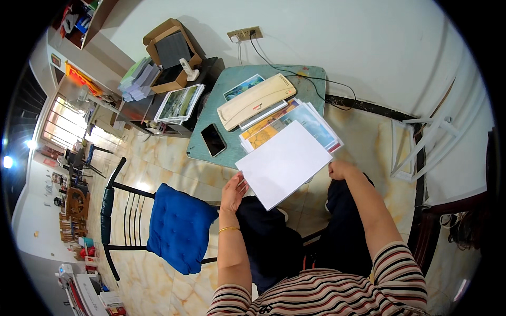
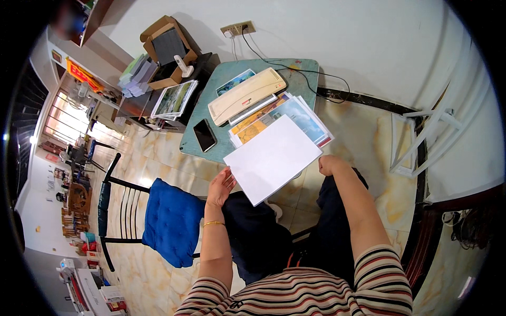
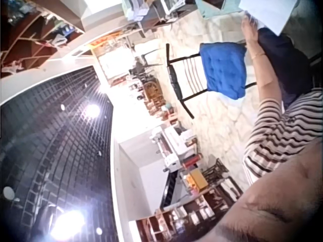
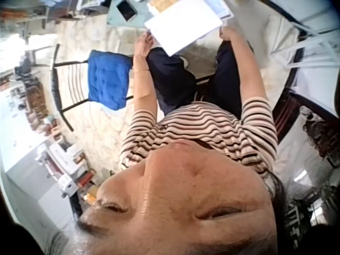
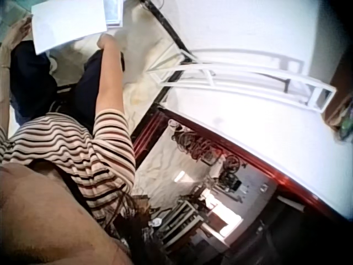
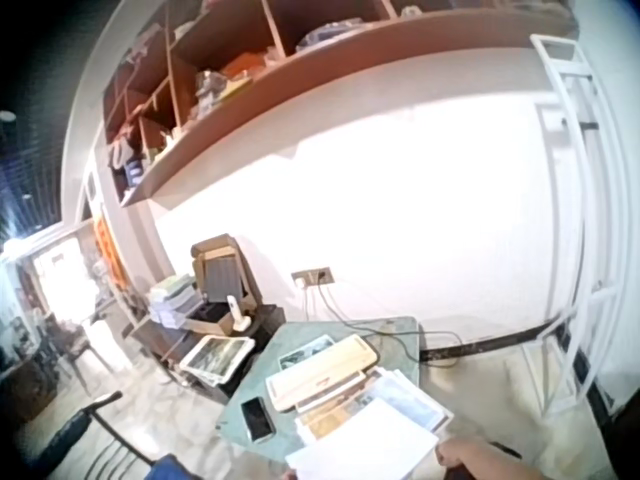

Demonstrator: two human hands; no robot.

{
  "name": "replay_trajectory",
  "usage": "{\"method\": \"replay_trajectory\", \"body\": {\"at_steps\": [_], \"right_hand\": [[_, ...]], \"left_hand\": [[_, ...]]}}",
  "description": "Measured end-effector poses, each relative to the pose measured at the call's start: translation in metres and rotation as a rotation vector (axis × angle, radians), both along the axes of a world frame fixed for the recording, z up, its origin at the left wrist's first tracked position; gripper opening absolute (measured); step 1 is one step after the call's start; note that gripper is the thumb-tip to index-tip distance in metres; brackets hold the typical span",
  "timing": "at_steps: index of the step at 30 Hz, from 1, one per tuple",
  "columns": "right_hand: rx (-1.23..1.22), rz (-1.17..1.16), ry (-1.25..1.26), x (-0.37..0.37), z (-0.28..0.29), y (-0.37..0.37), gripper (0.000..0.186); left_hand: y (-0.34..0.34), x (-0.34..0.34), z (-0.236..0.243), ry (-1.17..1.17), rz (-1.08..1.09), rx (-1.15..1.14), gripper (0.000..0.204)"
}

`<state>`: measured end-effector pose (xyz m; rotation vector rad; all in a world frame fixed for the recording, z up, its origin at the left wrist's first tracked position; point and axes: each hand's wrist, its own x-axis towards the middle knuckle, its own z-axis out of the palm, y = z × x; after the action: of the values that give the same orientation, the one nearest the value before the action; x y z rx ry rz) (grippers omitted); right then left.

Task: The person sits with a stack of printed photos and clear plastic sheets. They place a photo between two sheets and feed it into a laminating machine, then retrieve the laminated photo and repeat the process with additional photos.

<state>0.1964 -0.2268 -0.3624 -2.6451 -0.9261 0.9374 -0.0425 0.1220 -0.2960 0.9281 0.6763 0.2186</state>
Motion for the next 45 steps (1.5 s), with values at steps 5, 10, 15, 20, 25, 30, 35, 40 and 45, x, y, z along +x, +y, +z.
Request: {"method": "replay_trajectory", "body": {"at_steps": [5,10,15,20,25,30,35,40,45], "right_hand": [[-0.017,0.004,0.001,0.002,-0.001,0.001,0.016],[0.041,0.003,-0.021,0.000,-0.004,-0.001,0.015],[-0.015,-0.014,0.006,-0.001,0.001,0.002,0.017],[-0.017,-0.014,0.004,0.001,-0.001,0.001,0.017],[0.035,-0.004,-0.017,0.000,-0.004,0.000,0.015],[0.041,-0.016,-0.013,0.000,-0.006,0.001,0.013],[0.038,0.000,-0.015,0.003,-0.011,-0.001,0.014],[0.039,0.002,-0.015,0.002,-0.010,0.000,0.015],[0.035,0.022,-0.020,0.003,-0.010,0.000,0.016]], "left_hand": [[0.001,-0.001,0.001,-0.012,-0.004,0.003,0.030],[0.001,-0.001,0.000,-0.024,0.009,-0.005,0.031],[0.000,0.000,0.002,-0.011,0.018,-0.007,0.029],[0.003,-0.001,-0.003,-0.011,0.002,0.017,0.035],[0.003,-0.001,-0.004,-0.012,0.004,0.018,0.035],[0.003,-0.002,-0.003,-0.011,0.004,0.017,0.035],[0.003,-0.001,-0.003,-0.017,0.003,0.011,0.034],[0.003,-0.001,-0.003,-0.009,0.003,0.018,0.033],[0.003,-0.001,-0.003,-0.012,0.003,0.021,0.033]]}}
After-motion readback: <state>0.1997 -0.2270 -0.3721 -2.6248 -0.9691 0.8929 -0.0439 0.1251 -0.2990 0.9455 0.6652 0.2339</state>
